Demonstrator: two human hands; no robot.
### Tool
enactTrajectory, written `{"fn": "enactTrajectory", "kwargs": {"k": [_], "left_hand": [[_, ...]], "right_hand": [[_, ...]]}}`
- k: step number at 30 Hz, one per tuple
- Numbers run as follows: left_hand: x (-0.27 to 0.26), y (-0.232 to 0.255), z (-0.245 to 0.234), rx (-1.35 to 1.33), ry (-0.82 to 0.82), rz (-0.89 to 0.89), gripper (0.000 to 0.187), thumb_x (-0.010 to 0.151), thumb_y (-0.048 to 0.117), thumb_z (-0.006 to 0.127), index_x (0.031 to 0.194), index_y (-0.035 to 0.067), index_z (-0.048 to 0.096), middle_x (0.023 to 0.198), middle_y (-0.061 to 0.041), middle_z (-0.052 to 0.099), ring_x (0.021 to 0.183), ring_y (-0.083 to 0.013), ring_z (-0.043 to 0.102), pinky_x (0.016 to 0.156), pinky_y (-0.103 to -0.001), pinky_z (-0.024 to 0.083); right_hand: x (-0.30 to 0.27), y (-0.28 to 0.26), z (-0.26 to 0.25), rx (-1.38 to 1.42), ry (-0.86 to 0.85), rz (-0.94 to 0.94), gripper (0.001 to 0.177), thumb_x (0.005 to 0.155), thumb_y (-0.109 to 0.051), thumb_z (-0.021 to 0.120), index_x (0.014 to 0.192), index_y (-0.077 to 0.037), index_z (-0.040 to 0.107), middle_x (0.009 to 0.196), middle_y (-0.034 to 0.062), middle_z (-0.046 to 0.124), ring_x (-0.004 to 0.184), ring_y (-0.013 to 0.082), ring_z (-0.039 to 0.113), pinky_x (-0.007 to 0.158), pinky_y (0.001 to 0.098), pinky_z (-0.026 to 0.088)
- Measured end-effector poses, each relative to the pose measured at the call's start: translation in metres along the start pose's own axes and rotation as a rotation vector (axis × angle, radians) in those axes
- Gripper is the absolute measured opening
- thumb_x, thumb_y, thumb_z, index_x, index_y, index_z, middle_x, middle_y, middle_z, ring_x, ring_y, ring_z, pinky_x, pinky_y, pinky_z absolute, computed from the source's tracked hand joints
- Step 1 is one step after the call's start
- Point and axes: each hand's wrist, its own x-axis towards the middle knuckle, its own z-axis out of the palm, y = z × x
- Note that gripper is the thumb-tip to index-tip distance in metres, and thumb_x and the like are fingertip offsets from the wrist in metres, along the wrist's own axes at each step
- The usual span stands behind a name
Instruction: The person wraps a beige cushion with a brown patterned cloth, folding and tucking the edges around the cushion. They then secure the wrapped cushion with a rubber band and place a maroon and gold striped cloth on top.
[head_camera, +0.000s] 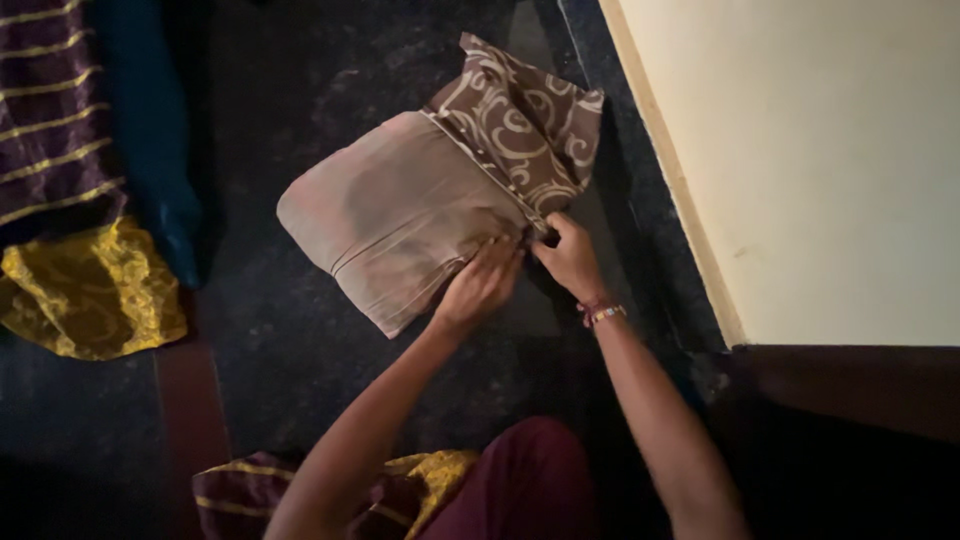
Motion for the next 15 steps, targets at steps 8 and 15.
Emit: {"fn": "enactTrajectory", "kwargs": {"k": [8, 15], "left_hand": [[0.020, -0.005, 0.033, 0.154, -0.024, 0.159, 0.027, 0.086, 0.026, 0.057, 0.095, 0.006, 0.073, 0.097, -0.009, 0.068, 0.097, -0.0233, 0.062, 0.087, -0.040, 0.046], [0.034, -0.025, 0.032, 0.129, 0.327, 0.150, 0.018, 0.081, 0.027, 0.060, 0.067, 0.018, 0.053, 0.063, 0.003, 0.048, 0.069, -0.0161, 0.053, 0.056, -0.033, 0.040]], "right_hand": [[-0.021, -0.012, 0.013, 0.071, 0.106, -0.022, 0.018, 0.085, -0.009, 0.072, 0.096, 0.000, 0.061, 0.075, 0.0204, 0.064, 0.063, 0.0327, 0.064, 0.058, 0.0349, 0.049], [-0.037, -0.019, 0.023, 0.026, 0.107, -0.033, 0.020, 0.086, -0.008, 0.076, 0.096, -0.001, 0.060, 0.085, 0.0209, 0.067, 0.077, 0.0388, 0.067, 0.068, 0.0422, 0.053]]}}
